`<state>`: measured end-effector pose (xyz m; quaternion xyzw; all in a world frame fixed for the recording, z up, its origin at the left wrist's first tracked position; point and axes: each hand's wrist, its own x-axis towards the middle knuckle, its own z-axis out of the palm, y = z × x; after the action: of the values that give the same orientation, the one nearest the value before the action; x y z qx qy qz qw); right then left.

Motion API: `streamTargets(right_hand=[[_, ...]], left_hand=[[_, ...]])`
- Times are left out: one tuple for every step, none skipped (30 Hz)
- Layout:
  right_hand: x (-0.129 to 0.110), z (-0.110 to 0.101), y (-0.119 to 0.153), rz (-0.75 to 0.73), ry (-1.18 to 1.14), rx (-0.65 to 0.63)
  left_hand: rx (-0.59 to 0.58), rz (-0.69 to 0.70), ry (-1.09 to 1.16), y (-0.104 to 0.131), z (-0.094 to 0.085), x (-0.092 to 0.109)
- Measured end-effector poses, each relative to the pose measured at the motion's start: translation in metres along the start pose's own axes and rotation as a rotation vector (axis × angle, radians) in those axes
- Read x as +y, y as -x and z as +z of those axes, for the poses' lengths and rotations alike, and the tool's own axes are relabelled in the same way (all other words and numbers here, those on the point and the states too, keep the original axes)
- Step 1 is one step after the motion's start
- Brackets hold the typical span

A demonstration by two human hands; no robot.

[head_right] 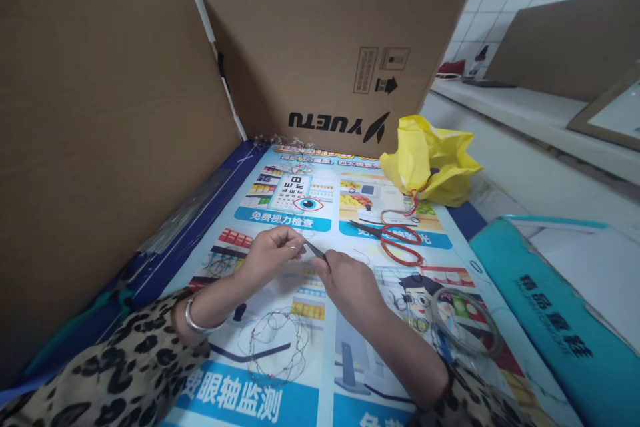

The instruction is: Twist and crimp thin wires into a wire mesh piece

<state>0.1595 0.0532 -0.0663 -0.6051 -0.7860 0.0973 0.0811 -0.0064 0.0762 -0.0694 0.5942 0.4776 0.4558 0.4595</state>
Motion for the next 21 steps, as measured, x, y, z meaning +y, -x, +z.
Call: streamTargets(right_hand=[[0.0003, 0.0003, -0.0003, -0.002, 0.009, 0.001], [0.0006, 0.0006, -0.0006, -0.007, 0.016, 0.002], [0.0009, 0.0009, -0.0008, -0.011, 0.024, 0.004], [0.0012, 0.0012, -0.0009, -0.015, 0.030, 0.007], [0.0014, 0.0016, -0.0009, -0.016, 0.035, 0.009], [0.0016, 0.0018, -0.0010, -0.015, 0.039, 0.009], [0.0017, 0.0021, -0.0010, -0.014, 0.041, 0.009], [0.0017, 0.0023, -0.0010, -0.014, 0.042, 0.007], [0.0017, 0.0023, -0.0010, -0.015, 0.042, 0.005], [0.0016, 0.0023, -0.0011, -0.017, 0.041, 0.003], [0.0016, 0.0022, -0.0011, -0.016, 0.040, 0.001], [0.0015, 0.0020, -0.0012, -0.016, 0.040, -0.001], [0.0014, 0.0016, -0.0013, -0.013, 0.039, -0.006], [0.0013, 0.0010, -0.0014, -0.009, 0.039, -0.011], [0.0012, 0.0004, -0.0015, -0.007, 0.039, -0.017], [0.0011, -0.0004, -0.0016, -0.006, 0.038, -0.024], [0.0009, -0.0013, -0.0018, -0.007, 0.037, -0.030], [0.0008, -0.0022, -0.0020, -0.008, 0.037, -0.038], [0.0007, -0.0033, -0.0021, -0.010, 0.036, -0.045], [0.0007, -0.0044, -0.0023, -0.014, 0.035, -0.053], [0.0007, -0.0055, -0.0025, -0.019, 0.034, -0.060]], left_hand=[[-0.002, 0.000, 0.000, 0.0001, 0.0000, 0.0003], [-0.002, -0.001, 0.000, 0.0002, -0.0001, 0.0006], [-0.002, -0.003, -0.001, 0.0004, -0.0001, 0.0009], [-0.005, -0.005, -0.002, 0.0005, -0.0001, 0.0012], [-0.007, -0.007, 0.001, 0.0006, 0.0000, 0.0013], [-0.010, -0.008, 0.006, 0.0007, 0.0001, 0.0013], [-0.011, -0.009, 0.011, 0.0007, 0.0002, 0.0011], [-0.013, -0.010, 0.015, 0.0006, 0.0003, 0.0009], [-0.014, -0.011, 0.017, 0.0004, 0.0005, 0.0006], [-0.012, -0.014, 0.016, 0.0002, 0.0006, 0.0002], [-0.011, -0.016, 0.012, -0.0001, 0.0007, -0.0002], [-0.012, -0.016, 0.006, -0.0003, 0.0007, -0.0005], [-0.014, -0.012, -0.001, -0.0005, 0.0006, -0.0009], [-0.020, -0.001, -0.010, -0.0006, 0.0003, -0.0012], [-0.028, 0.018, -0.023, -0.0006, 0.0000, -0.0013], [-0.037, 0.042, -0.040, -0.0006, -0.0005, -0.0013], [-0.044, 0.072, -0.065, -0.0005, -0.0012, -0.0010], [-0.048, 0.105, -0.097, -0.0003, -0.0019, -0.0004], [-0.048, 0.140, -0.136, -0.0001, -0.0027, 0.0004], [-0.047, 0.174, -0.180, 0.0000, -0.0035, 0.0014], [-0.044, 0.207, -0.227, 0.0000, -0.0044, 0.0024]])
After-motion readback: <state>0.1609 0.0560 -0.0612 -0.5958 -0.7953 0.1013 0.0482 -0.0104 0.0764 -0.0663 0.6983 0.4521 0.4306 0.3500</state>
